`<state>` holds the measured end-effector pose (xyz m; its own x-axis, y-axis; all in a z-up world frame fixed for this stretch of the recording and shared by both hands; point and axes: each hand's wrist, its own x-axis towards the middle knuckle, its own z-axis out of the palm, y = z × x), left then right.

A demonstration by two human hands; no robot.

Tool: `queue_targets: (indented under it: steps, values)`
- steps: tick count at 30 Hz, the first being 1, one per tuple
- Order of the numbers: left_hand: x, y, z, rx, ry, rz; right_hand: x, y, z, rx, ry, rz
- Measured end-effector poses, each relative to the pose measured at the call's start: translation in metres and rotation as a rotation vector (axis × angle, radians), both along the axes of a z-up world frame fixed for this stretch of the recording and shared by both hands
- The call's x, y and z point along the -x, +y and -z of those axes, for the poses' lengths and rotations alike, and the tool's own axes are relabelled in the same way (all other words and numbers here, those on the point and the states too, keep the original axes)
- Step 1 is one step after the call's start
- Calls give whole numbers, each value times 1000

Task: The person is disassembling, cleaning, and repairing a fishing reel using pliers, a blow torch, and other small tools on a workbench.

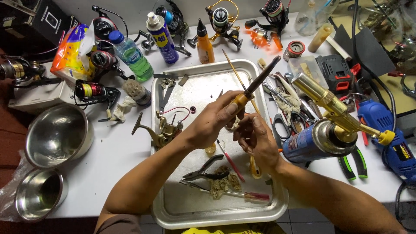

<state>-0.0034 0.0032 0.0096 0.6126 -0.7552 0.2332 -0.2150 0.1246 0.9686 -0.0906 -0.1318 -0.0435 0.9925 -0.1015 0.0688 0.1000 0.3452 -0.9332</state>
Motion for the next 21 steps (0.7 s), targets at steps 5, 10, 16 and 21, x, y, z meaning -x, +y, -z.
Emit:
queue_targets:
  steps: [5, 10, 16, 21]
  values:
    - [1, 0, 2, 16, 23, -4, 0, 1, 3, -44, 4, -1]
    - [1, 0, -2, 17, 13, -8, 0, 0, 1, -16, 1, 3]
    - [2, 2, -7, 18, -18, -23, -1, 1, 0, -26, -4, 8]
    - [1, 2, -4, 5, -47, -23, -2, 1, 1, -10, -17, 4]
